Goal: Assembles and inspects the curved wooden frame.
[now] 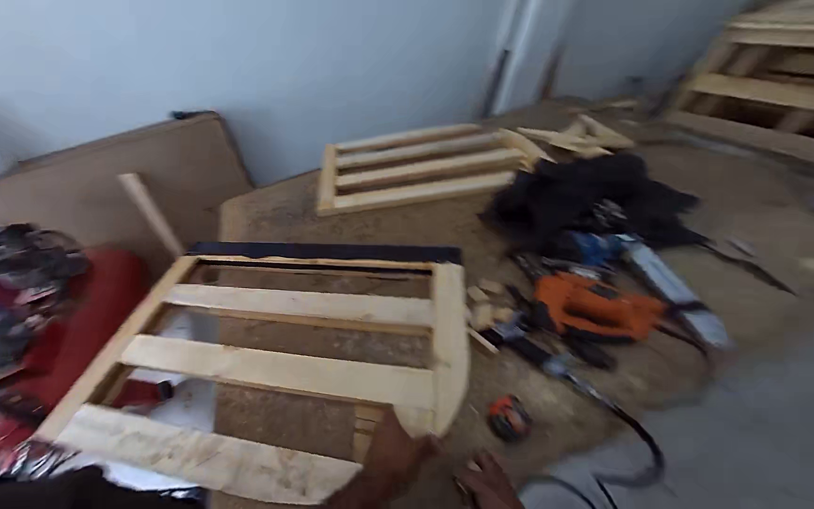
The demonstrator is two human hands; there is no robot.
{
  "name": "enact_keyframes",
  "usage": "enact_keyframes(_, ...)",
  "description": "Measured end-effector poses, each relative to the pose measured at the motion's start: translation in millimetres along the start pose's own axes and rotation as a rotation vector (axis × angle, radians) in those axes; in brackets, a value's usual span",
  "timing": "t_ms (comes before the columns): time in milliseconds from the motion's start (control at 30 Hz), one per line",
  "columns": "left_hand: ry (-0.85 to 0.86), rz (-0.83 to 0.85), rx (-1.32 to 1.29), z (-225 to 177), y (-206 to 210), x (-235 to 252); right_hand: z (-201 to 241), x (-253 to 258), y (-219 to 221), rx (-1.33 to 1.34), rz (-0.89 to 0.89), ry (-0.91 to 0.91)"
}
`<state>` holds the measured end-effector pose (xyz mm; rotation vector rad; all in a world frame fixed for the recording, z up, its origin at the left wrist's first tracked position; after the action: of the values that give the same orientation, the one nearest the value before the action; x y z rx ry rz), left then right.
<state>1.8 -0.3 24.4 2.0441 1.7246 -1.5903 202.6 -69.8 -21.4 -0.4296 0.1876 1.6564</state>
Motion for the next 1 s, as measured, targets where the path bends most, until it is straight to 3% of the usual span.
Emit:
enact_keyframes(200, 0.001, -0.015, 0.049, -3, 9, 15, 3, 6, -6, -0.197, -0.023, 0.073)
enact_keyframes(500, -0.034, -0.054, 0.054, 1, 14, 19, -15, 12, -6, -0.094, -0.228, -0.019)
enact_keyframes(700, -0.030, -0.090, 0.085, 0, 15, 20, -10, 21, -6, -0.023, -0.133, -0.002)
enact_keyframes(900, -0.060, -0.094, 0.058, 3, 16, 23, -1, 23, 7, -0.373, 0.041, -0.060)
enact_keyframes(1000, -0.065, -0.094, 0.054, 4, 16, 23, -2, 22, 9, -0.402, 0.015, -0.053)
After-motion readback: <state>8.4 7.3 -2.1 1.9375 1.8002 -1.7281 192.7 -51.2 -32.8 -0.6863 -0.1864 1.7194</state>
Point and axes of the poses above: each hand's wrist, its own x-axis towards the middle knuckle, its own y-axis out of the palm, z = x × y, the point moved 1 cm from there along x, towards the middle knuckle, and after that the axes turned 13 degrees about -y, right-handed, at the moved point
